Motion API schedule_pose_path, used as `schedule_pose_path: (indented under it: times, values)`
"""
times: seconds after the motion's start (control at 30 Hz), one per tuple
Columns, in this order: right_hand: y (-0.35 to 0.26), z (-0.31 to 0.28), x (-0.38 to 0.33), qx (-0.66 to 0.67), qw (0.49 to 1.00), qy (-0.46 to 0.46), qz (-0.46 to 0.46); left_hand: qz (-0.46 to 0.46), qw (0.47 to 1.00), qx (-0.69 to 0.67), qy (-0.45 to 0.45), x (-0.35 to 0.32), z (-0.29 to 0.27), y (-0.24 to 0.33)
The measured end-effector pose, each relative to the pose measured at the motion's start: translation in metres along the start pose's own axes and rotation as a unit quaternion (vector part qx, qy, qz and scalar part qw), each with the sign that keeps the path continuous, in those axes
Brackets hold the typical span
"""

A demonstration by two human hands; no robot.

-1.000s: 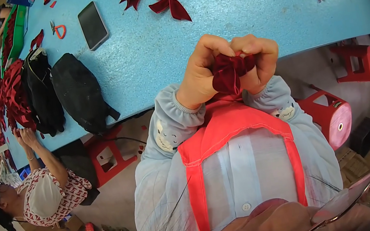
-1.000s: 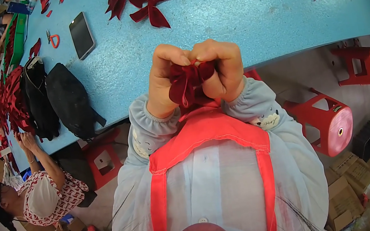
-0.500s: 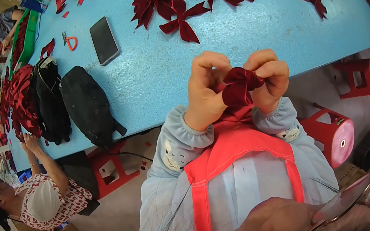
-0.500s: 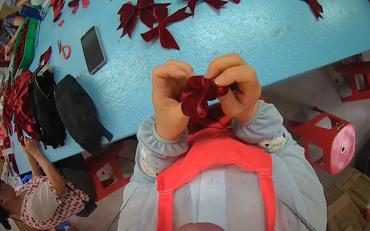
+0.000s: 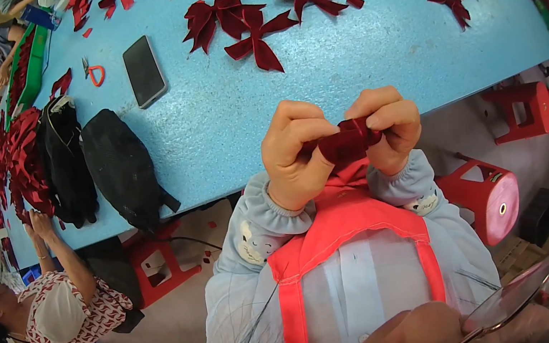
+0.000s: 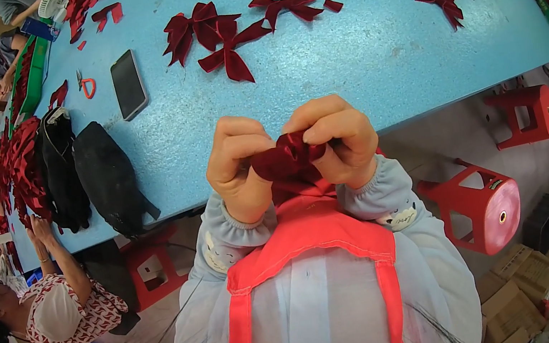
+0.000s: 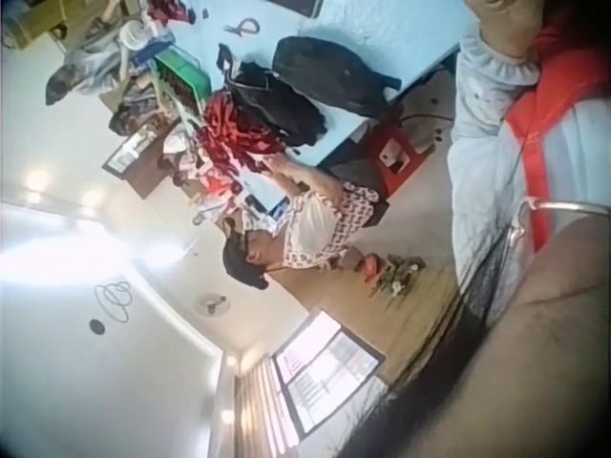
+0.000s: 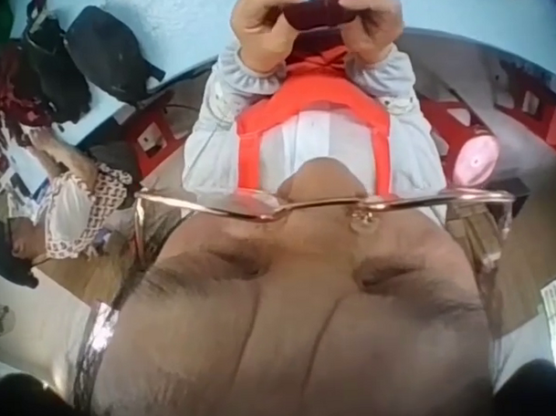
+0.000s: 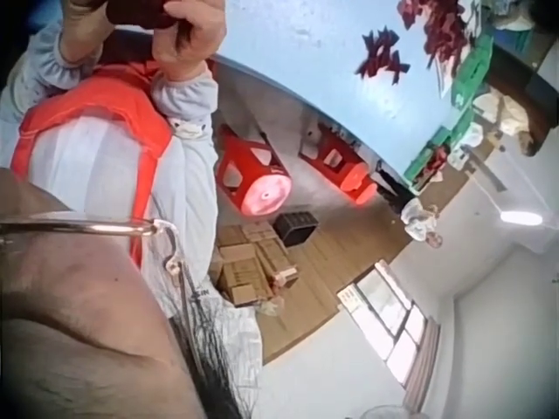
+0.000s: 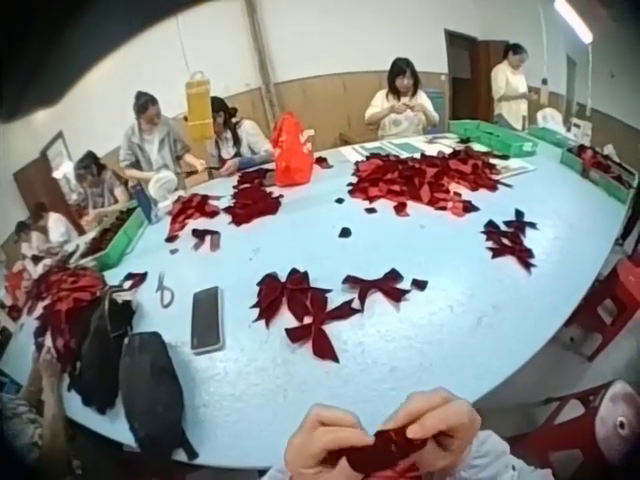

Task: Assembling red decorative bows from fabric strips and securing them with adhesive.

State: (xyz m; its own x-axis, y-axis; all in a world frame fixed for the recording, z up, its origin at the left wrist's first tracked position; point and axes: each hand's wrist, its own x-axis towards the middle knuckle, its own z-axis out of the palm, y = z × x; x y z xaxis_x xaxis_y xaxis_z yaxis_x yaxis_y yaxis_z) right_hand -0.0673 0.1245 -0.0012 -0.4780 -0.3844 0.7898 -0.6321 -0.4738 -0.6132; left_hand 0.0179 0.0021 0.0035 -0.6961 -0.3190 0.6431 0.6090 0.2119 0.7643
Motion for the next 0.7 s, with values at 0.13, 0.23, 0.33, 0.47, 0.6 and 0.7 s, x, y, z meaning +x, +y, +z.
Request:
schedule_pose_path:
  times: [0.13,0.23,0.33,0.47,0.6,0.7]
  values:
    - [-0.001,-0.020,0.015,-0.088,0.989,-0.098,-0.063,-0.073,0.995,-0.060,-0.037,0.005,-0.005,0.002]
    - [-0.004,-0.022,0.021,-0.066,0.989,-0.124,-0.044,-0.107,0.987,-0.104,-0.063,0.006,-0.003,0.007]
    - [-0.005,-0.015,0.015,-0.034,0.994,-0.102,-0.022,-0.128,0.973,-0.176,-0.082,0.010,-0.002,0.005]
    - [-0.009,0.005,0.000,0.037,0.999,-0.005,0.021,-0.024,0.980,-0.146,-0.135,0.009,-0.001,-0.004]
    - [-0.010,0.016,-0.006,0.100,0.991,0.061,0.058,-0.002,0.982,-0.159,-0.105,0.002,0.005,-0.006]
    - [-0.006,0.016,-0.003,0.145,0.983,0.080,0.074,-0.003,0.987,-0.159,-0.011,-0.003,0.010,-0.008]
